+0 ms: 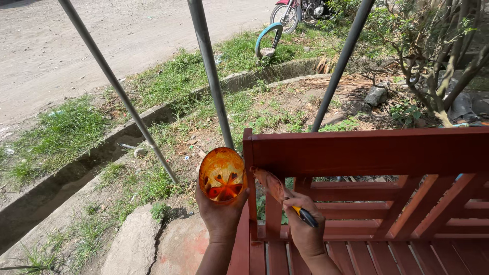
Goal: The person applies reddish-brown wood stain to a wooden chair using a cloth. They hold a plastic cup of stain in the left hand and wipe the seat slats and backrest with the cloth in the right hand, repeatedly dipping the cloth into the cup to reload stain.
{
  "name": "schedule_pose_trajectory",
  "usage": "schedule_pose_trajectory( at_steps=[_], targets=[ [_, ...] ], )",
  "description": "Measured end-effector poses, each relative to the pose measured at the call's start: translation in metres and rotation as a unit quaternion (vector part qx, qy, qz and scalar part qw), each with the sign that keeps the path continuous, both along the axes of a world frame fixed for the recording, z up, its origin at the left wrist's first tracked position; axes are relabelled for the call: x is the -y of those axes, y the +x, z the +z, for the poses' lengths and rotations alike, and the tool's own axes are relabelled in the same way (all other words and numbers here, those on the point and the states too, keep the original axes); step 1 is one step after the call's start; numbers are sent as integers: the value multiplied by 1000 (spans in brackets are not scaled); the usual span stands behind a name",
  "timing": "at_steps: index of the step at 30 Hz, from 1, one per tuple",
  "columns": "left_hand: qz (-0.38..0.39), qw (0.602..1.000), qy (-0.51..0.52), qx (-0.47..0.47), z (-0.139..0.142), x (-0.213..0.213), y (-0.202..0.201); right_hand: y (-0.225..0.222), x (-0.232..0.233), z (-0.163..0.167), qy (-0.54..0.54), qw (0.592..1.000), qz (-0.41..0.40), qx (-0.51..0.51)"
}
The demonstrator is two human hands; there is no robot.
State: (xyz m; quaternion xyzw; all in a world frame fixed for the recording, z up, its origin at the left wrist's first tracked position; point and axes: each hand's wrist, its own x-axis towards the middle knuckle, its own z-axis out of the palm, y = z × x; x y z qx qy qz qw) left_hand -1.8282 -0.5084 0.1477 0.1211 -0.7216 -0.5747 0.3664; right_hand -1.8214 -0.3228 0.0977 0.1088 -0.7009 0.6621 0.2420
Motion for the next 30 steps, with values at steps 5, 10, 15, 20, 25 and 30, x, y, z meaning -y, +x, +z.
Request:
schedule_pose_trajectory(
  at_steps=[5,10,15,20,25,30],
  targets=[
    [11,1000,-22,-6,12,-15,0,-6,-91,21,99,986,-124,-44],
    [6,999,-45,-11,22,-36,-11,-15,-202,20,94,973,-208,-28],
    [39,996,-72,18,29,-41,-16,-9,-268,30,168,919,-354,-50],
    [31,999,-42,15,31,-26,-6,-6,-212,43,303,870,-380,-80],
    [48,997,-47,26,31,-2,2,-2,-93,52,258,921,-284,-65],
    [39,999,-25,-7,26,23,7,0,-5,54,205,952,-219,-67]
  ],
)
